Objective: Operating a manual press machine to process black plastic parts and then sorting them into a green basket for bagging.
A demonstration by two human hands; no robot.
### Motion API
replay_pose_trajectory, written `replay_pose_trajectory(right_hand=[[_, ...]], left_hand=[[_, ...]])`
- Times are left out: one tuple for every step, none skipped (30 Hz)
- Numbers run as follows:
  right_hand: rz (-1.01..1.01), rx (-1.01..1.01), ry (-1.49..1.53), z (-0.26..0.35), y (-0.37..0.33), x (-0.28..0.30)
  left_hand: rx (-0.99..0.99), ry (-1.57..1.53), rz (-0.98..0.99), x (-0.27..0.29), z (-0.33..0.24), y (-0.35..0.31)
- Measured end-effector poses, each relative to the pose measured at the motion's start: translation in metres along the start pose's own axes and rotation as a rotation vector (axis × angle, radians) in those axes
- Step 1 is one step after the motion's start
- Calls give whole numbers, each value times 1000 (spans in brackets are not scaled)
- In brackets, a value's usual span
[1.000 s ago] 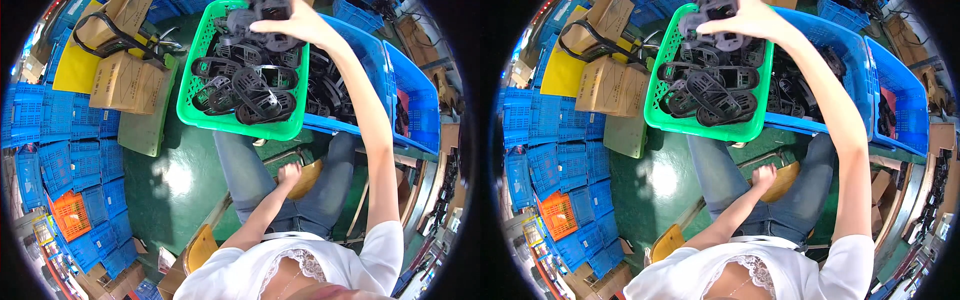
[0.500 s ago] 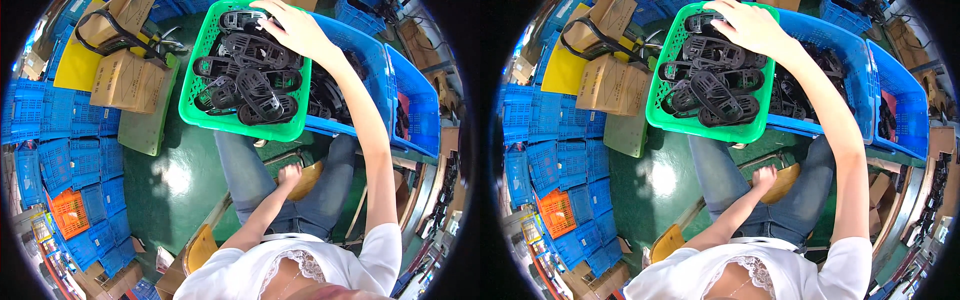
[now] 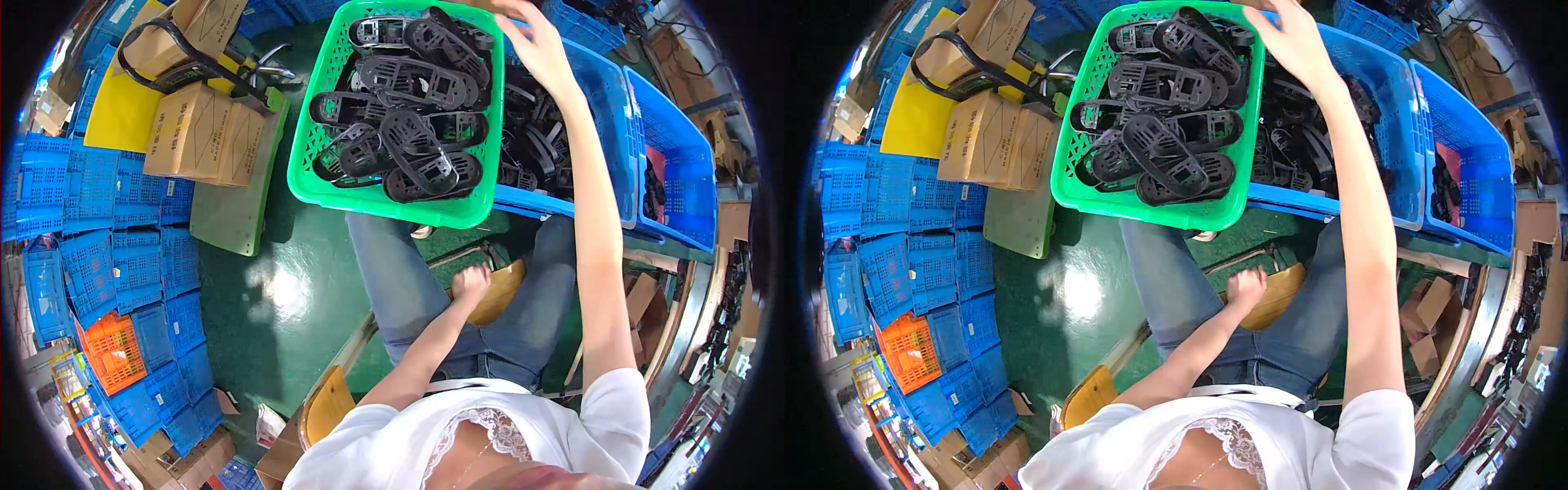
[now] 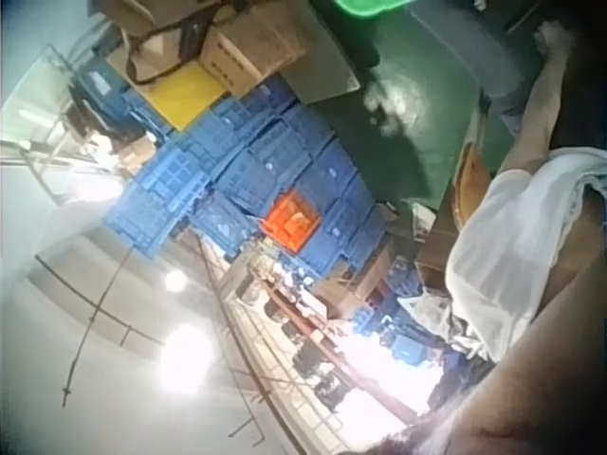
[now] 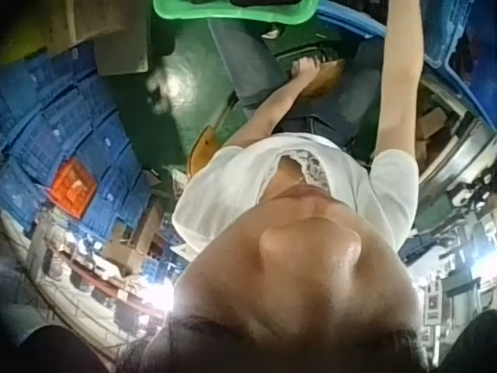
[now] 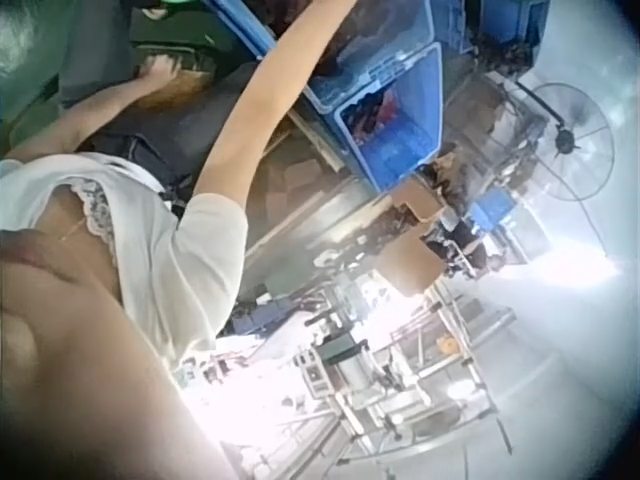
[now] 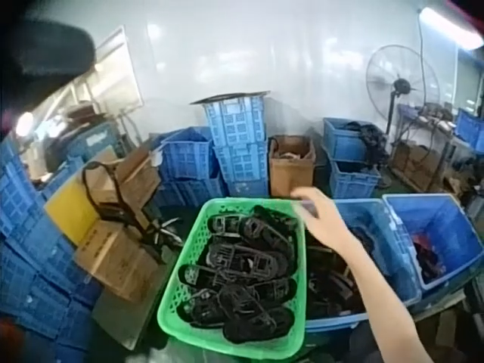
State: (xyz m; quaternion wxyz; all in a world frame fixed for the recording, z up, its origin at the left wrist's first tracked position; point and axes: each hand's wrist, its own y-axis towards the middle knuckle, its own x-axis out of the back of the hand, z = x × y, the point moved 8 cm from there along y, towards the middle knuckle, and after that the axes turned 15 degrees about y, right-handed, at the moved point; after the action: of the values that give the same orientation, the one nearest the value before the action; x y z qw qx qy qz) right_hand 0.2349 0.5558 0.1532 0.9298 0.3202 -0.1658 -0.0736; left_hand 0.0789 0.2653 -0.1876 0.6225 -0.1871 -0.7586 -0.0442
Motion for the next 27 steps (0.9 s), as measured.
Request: replay_pose_trajectory(right_hand=[[-109, -144, 16, -15, -20, 10], [-157, -266, 70, -32, -43, 11], [-217, -388, 140, -46, -68, 13], [-236, -528, 217, -54, -93, 5], [-193, -571, 136, -54, -111, -4], [-194, -649, 176, -54, -129, -10], [-238, -745, 320, -47, -143, -21], [-249, -1013, 525, -51, -157, -35], [-200, -1052, 720, -47, -159, -42], [-153, -1062, 729, -37, -149, -48], [-76, -1070, 758, -21, -135, -71], [-115, -1025, 658, -21, -129, -68], [-120, -1015, 662, -24, -126, -66], [-152, -1013, 653, -36, -131, -50], [-173, -998, 556, -50, -137, -37], [-149, -998, 592, -54, -138, -38], [-117, -995, 631, -53, -138, -43], [-141, -986, 652, -52, -136, -47], [-133, -975, 664, -48, -135, -51], [-148, -973, 712, -44, -137, -54], [-158, -973, 763, -42, -138, -58], [-155, -990, 795, -44, -140, -60], [-155, -978, 799, -45, -143, -58], [-124, -963, 837, -44, -148, -60], [-79, -942, 879, -34, -148, -66], [-71, -934, 905, -25, -152, -69], [-73, -950, 922, -21, -158, -70]], left_hand=[[13, 11, 2, -1, 3, 0], [18, 4, 6, -4, 3, -1], [21, 33, -6, -2, 4, -1], [17, 35, -9, -2, 5, -2], [31, 29, 2, -5, 9, -2], [32, 19, 13, -5, 8, -1], [37, -15, 136, 1, 6, 0], [27, -13, 130, -1, 3, 0], [89, -118, 141, -6, 5, 1], [169, -219, 147, -15, 16, 4], [126, -476, 79, -26, 35, 14], [209, -617, 135, -24, 42, 21], [292, -756, 195, -17, 49, 26], [392, -1287, 276, -6, 40, 23], [403, -1494, 265, 28, 37, 23], [421, -1701, 232, 67, 44, 23], [331, -1902, 175, 104, 53, 24], [267, -2030, 116, 135, 61, 24], [229, -2122, 94, 156, 71, 26], [245, -2104, 5, 173, 80, 29], [265, -2085, -89, 193, 87, 31], [205, -2019, -106, 203, 91, 40], [145, -1952, -120, 213, 94, 48], [44, -1921, -72, 223, 89, 55], [36, -1916, -87, 221, 98, 60], [52, -1930, -111, 215, 108, 64], [63, -1945, -122, 211, 113, 69]])
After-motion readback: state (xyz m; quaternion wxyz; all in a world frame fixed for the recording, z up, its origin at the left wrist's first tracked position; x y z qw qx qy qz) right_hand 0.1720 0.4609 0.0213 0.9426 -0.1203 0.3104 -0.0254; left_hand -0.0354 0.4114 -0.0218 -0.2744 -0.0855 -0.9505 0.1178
